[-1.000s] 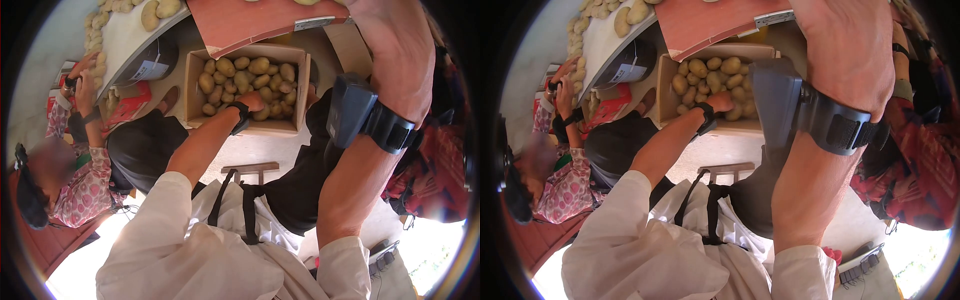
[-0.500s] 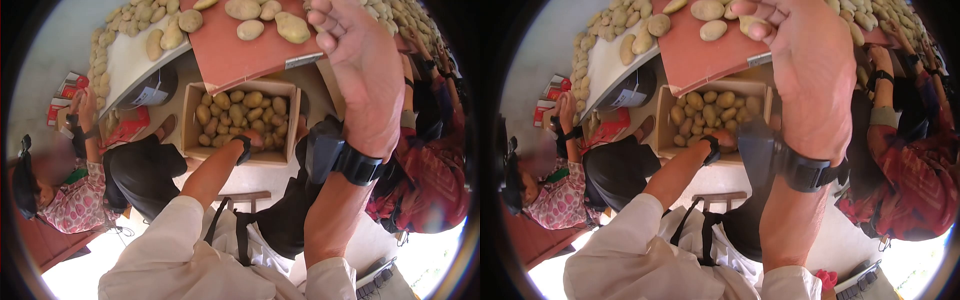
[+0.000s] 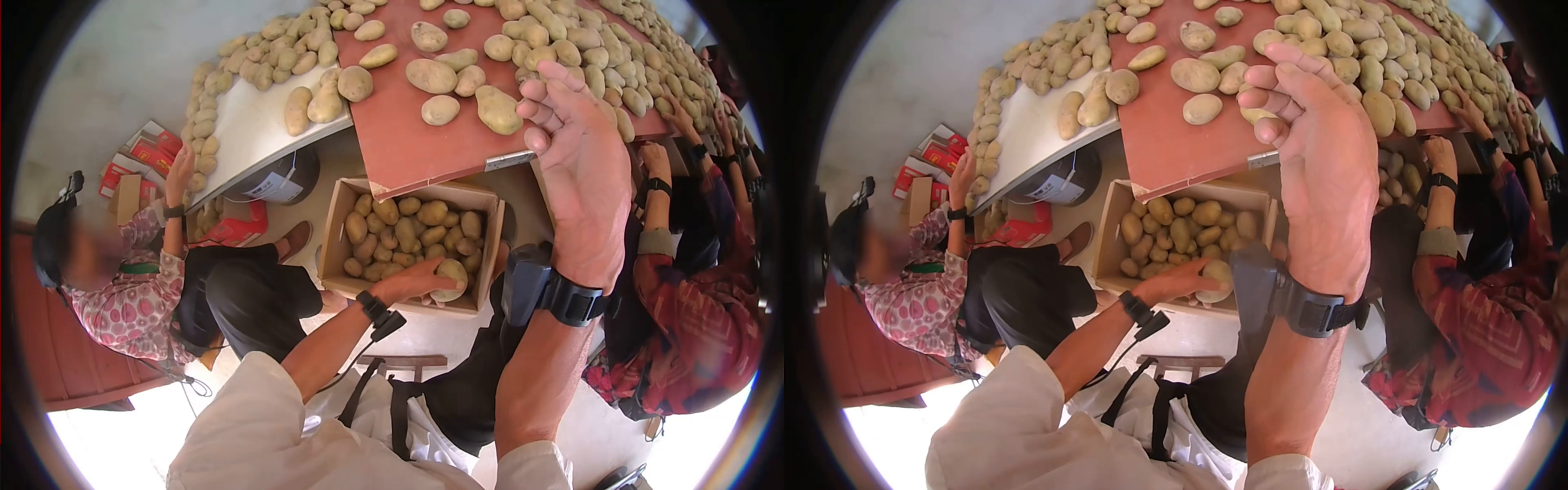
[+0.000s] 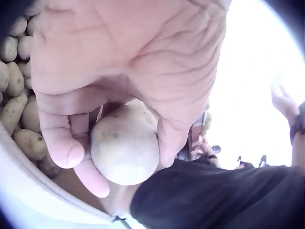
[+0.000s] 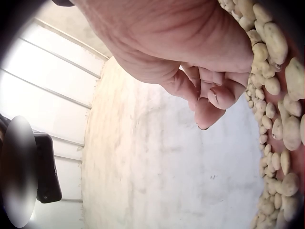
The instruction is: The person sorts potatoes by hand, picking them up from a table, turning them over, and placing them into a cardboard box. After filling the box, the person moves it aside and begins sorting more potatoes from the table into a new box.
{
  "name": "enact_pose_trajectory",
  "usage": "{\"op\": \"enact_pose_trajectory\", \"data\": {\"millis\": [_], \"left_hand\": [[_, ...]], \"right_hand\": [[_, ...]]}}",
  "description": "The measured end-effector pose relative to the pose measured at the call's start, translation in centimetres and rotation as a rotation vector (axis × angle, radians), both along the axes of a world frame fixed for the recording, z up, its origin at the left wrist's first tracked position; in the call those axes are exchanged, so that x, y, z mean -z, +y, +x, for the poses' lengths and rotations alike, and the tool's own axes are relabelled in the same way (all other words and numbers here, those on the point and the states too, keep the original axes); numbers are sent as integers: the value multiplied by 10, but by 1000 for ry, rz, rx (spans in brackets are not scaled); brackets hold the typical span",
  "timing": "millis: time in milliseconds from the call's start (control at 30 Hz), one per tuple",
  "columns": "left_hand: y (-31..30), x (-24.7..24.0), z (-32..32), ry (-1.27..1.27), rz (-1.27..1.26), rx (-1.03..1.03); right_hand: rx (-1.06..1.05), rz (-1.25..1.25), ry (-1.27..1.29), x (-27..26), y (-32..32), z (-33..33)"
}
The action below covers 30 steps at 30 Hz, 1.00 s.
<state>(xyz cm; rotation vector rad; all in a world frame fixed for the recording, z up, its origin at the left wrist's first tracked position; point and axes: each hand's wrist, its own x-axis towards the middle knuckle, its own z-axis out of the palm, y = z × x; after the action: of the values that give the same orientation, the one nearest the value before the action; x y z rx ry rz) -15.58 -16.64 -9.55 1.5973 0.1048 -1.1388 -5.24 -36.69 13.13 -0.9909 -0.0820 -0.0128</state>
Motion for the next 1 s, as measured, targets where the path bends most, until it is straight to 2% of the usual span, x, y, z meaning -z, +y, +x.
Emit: {"op": "enact_pose_trajectory", "data": {"millis": [33,67,133,200,267,300,367,500,567,600,700,800,1000], "left_hand": [[3,-16,-7,-43,-4,-92],[7,-28,-10,-47,3,-94],[18,-51,-14,-133,-163,-280],[37,-81,-2,-162,-176,-246],[48,-97,11,-226,-244,-443],[51,-106,22,-228,-243,-443],[59,-120,51,-353,-169,-559],[76,-117,119,-505,-124,-592],[80,-114,147,-774,40,-674],[83,-103,159,-772,38,-673],[82,-86,173,-1039,493,-539],[61,-92,161,-1023,422,-478],[61,-95,175,-1037,448,-350]], "right_hand": [[-2,4,-8,-1,1,-2],[4,10,1,0,0,-3],[8,16,4,1,0,-5],[18,6,14,-1,2,-6],[10,14,8,1,0,-6],[5,18,5,3,-1,-7],[35,8,15,2,1,-6],[38,5,36,3,1,-1],[46,2,44,2,4,1],[54,3,53,2,5,2],[53,-1,58,1,6,4],[65,3,62,1,7,5],[71,9,68,3,5,8]]}}
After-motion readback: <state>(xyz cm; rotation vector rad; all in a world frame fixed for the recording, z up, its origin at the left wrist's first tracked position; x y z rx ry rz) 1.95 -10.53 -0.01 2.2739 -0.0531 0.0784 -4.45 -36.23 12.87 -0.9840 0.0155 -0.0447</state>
